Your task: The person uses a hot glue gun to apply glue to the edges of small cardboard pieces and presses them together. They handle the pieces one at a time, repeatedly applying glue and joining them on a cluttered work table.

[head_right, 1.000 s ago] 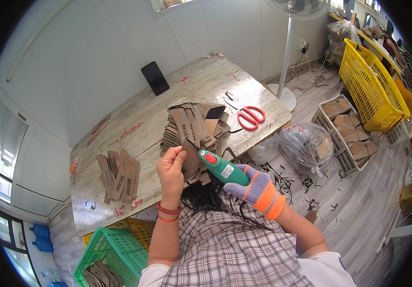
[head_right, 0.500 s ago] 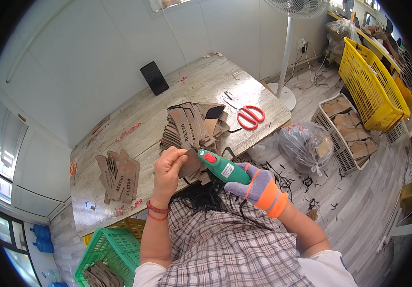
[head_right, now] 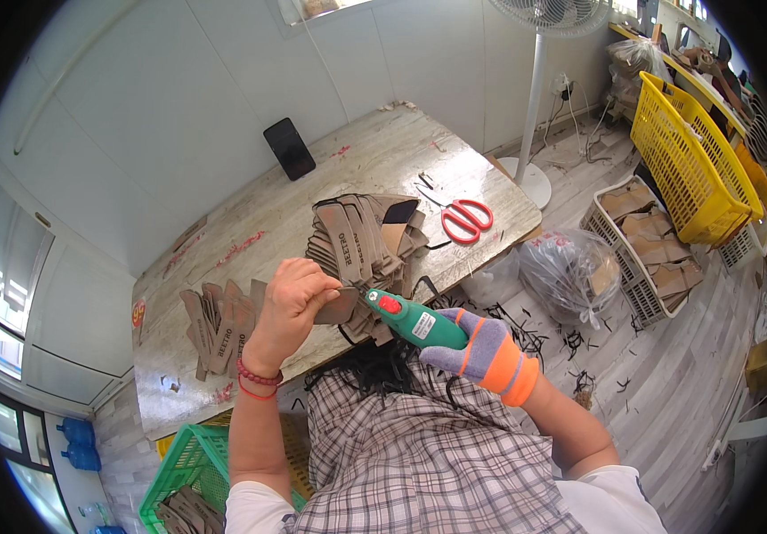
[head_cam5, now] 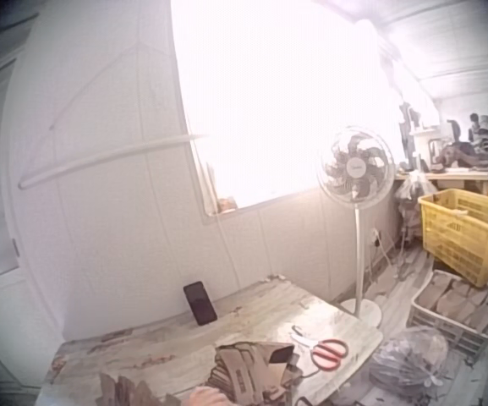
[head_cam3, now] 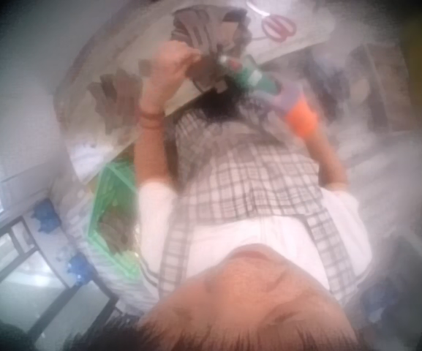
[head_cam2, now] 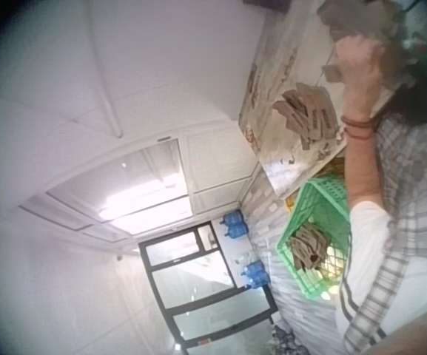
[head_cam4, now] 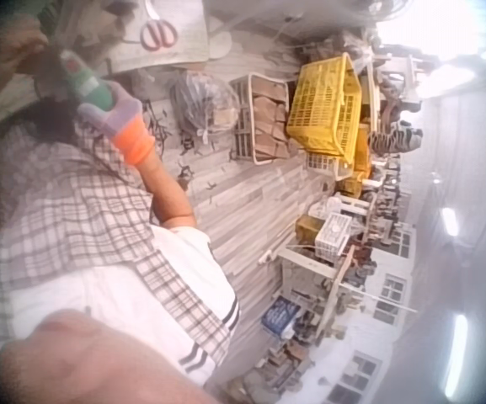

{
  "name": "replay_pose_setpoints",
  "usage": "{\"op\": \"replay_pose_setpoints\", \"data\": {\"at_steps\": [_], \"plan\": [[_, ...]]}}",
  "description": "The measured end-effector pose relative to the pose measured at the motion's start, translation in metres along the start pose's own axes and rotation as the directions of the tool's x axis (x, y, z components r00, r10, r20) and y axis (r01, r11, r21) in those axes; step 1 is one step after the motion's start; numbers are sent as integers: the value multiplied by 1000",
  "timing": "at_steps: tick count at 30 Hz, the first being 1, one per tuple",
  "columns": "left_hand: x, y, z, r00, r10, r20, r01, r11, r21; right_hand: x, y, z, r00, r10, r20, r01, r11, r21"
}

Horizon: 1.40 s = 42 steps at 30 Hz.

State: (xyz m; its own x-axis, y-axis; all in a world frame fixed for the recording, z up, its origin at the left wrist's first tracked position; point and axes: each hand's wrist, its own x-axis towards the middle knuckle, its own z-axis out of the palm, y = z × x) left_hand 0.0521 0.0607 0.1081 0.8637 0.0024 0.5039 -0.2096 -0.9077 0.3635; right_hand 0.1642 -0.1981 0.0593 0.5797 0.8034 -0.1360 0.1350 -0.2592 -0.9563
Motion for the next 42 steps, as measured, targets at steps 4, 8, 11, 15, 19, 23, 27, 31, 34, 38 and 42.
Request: {"op": "replay_pose_setpoints", "data": {"at_steps": [4,8,11,15,19,23,27,31,34,38,42], "plan": [[-1,3,-3,999,15,49,-15,1000,-11,1,-5,6,998,49,24,-51,996,72],[-23,-19,-11,972,-233,-21,231,971,-68,-1,-1,10,999,37,-19,-35,994,99],[-63,-67,-44,727,-682,-78,611,694,-380,-4,4,8,998,53,-19,-50,993,108],[-100,-128,-45,646,-529,-550,710,682,178,-4,23,8,995,74,-73,-62,986,156],[-59,-119,15,694,-359,-624,655,675,340,-2,39,12,993,49,-107,-31,985,169],[19,-96,81,628,-521,-579,722,667,183,-4,28,12,992,58,-108,-48,994,97],[51,-114,111,501,-718,-482,838,542,63,-4,35,14,990,61,-126,-37,981,190],[49,-129,128,394,-776,-494,846,515,-135,-2,40,13,990,19,-138,5,986,169],[47,-134,133,345,-808,-478,857,479,-191,2,33,14,990,60,-130,-51,996,70],[52,-126,135,359,-710,-606,845,523,-112,5,38,18,989,77,-123,-64,992,108],[40,-115,119,354,-781,-514,455,624,-635,5,25,16,988,112,-105,-95,984,150]]}}
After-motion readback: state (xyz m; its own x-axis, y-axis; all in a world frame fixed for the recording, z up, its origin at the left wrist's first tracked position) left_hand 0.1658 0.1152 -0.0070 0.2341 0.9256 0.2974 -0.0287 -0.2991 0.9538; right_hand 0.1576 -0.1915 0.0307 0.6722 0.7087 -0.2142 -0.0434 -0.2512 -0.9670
